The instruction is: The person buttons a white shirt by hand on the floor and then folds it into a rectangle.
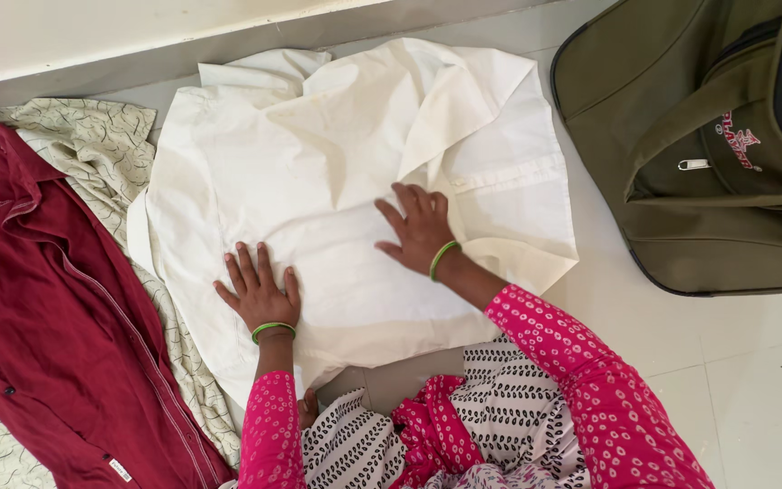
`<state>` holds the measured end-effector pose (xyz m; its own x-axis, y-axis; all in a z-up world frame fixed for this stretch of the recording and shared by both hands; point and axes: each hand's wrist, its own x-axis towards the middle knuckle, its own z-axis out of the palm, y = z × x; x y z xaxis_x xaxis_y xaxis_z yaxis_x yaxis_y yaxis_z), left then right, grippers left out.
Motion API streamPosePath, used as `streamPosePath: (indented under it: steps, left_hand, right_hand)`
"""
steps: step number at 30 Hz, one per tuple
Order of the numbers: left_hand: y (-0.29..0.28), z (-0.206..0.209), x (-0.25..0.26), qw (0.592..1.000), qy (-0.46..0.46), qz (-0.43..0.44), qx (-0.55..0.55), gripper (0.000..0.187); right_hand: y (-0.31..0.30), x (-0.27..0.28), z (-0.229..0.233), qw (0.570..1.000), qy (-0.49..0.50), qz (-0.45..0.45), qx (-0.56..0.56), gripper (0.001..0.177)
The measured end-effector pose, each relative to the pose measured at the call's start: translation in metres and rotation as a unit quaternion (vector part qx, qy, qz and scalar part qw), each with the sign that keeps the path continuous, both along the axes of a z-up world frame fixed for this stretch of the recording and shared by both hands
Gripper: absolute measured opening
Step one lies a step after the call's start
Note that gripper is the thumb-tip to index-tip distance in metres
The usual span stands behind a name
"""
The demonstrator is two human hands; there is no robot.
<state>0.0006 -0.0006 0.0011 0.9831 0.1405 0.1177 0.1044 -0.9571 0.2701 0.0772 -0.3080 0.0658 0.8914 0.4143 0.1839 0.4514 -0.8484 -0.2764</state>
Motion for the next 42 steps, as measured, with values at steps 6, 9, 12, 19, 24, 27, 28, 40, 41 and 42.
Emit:
streamPosePath:
  steps: [6,9,12,19,24,27,28,40,41,42]
  left_hand:
    - [0.002,-0.003,-0.001,1.0,0.002,-0.003,0.004,0.063]
    - [0.001,-0.002,-0.001,1.0,-0.001,-0.003,0.004,0.064]
    - [0.002,-0.003,-0.002,1.0,-0.003,-0.004,0.002,0.063]
    - [0.001,-0.003,-0.002,1.0,-0.006,-0.003,0.0,0.063]
    - [0.001,-0.001,-0.002,1.0,-0.008,-0.003,0.002,0.063]
    - [0.0,0.0,-0.002,1.0,-0.006,-0.001,0.004,0.063]
    - [0.0,0.0,-0.002,1.0,-0.005,0.0,0.004,0.063]
    - [-0.001,0.004,0.0,1.0,-0.003,0.0,0.004,0.062]
    - [-0.002,0.004,0.0,1.0,-0.004,0.001,0.003,0.062]
    - [-0.002,0.005,0.0,1.0,-0.005,0.001,0.002,0.062]
  right_hand:
    - [-0.036,-0.006,-0.015,0.988,0.036,-0.046,-0.144,0.033]
    - [-0.089,0.003,-0.026,0.987,0.092,-0.131,-0.034,0.02]
    - [-0.171,-0.001,-0.034,0.941,0.067,-0.299,0.147,0.018]
    - [-0.287,-0.004,-0.051,0.928,0.105,-0.344,0.103,0.016]
    - [-0.272,0.104,-0.082,0.931,-0.055,-0.272,0.236,0.014]
    - [-0.243,0.159,-0.092,0.923,-0.023,-0.344,0.168,0.013]
    - [-0.23,0.17,-0.09,0.918,-0.004,-0.366,0.153,0.017]
    - [-0.172,0.206,-0.087,0.882,0.055,-0.447,0.138,0.037]
    - [-0.176,0.208,-0.091,0.872,0.059,-0.457,0.166,0.036]
    - [-0.179,0.211,-0.095,0.861,0.062,-0.466,0.194,0.036]
